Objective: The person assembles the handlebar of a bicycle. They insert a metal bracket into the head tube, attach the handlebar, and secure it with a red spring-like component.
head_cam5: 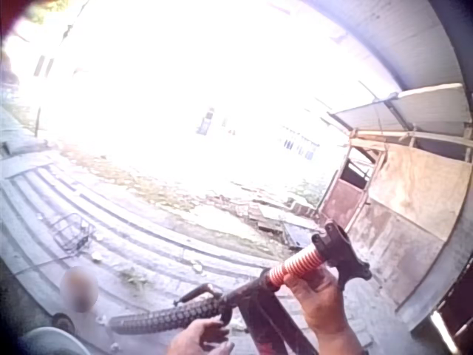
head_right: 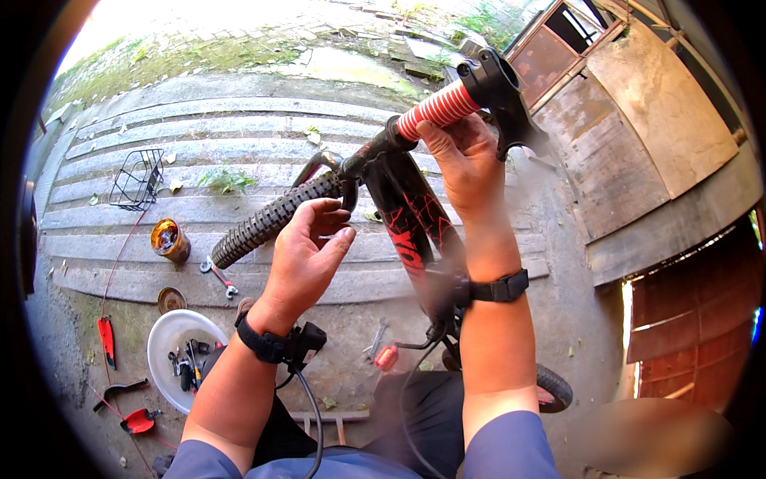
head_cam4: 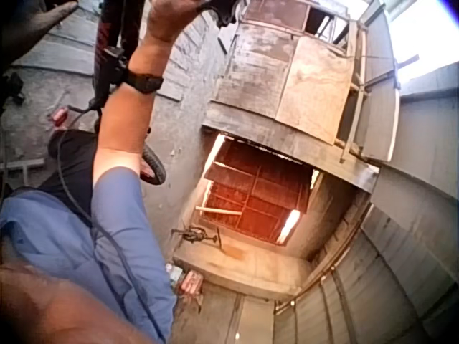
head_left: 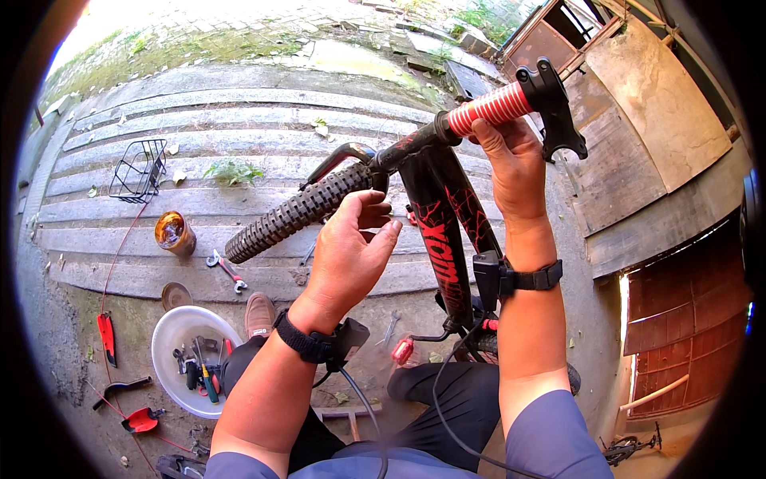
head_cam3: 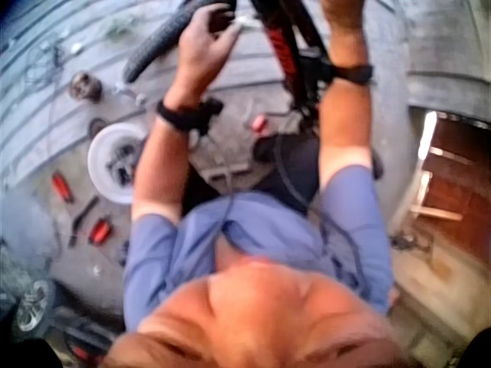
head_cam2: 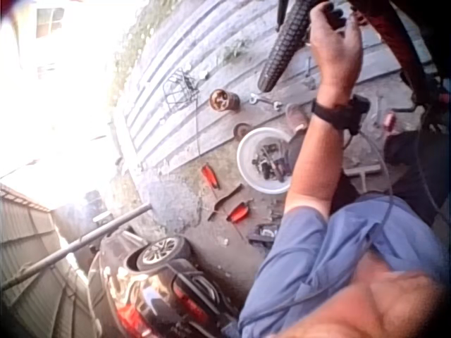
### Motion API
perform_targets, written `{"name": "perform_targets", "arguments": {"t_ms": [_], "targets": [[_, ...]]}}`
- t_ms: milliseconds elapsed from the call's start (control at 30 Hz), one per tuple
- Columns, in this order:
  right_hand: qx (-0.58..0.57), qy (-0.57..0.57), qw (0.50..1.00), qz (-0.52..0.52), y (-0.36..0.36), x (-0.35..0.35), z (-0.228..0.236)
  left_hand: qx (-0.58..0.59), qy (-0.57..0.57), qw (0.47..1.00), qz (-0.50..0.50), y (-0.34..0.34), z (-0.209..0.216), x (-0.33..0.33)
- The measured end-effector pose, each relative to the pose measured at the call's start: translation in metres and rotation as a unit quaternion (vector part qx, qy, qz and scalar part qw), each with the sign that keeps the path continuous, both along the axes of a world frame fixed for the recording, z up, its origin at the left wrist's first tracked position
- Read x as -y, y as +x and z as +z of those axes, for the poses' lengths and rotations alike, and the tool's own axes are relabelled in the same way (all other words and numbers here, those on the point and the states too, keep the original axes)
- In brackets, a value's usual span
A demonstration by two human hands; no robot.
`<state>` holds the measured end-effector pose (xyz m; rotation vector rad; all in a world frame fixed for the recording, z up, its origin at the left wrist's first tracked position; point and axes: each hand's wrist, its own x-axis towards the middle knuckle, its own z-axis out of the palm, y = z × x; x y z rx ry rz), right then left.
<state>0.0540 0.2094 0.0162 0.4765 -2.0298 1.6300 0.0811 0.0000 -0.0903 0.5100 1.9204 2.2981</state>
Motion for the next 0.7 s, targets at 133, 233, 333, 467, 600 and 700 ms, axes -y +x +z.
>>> {"name": "perform_targets", "arguments": {"t_ms": [133,233,333,467,600,700], "targets": [[-0.004,-0.012,1.000,0.008,0.0006,0.0003,-0.0015,-0.002,-0.007,1.000,-0.003,0.0010,0.0008,0.0001],[0.013,0.001,1.000,-0.001,0.0017,-0.0005,-0.0021,-0.003,-0.006,1.000,-0.002,0.0009,0.0000,0.0002],[0.010,-0.011,1.000,-0.002,0.0017,0.0024,-0.0020,-0.003,-0.014,1.000,-0.002,0.0010,0.0006,-0.0001],[0.008,-0.017,1.000,-0.003,0.0012,0.0010,-0.0036,-0.003,-0.012,1.000,-0.004,0.0016,0.0002,-0.0001],[0.012,-0.037,0.999,0.000,0.0008,0.0014,-0.0029,-0.004,-0.012,1.000,-0.003,0.0011,-0.0011,-0.0003],[0.005,-0.041,0.999,0.007,-0.0004,0.0019,-0.0037,-0.003,-0.017,1.000,-0.002,0.0016,-0.0011,-0.0002]]}}
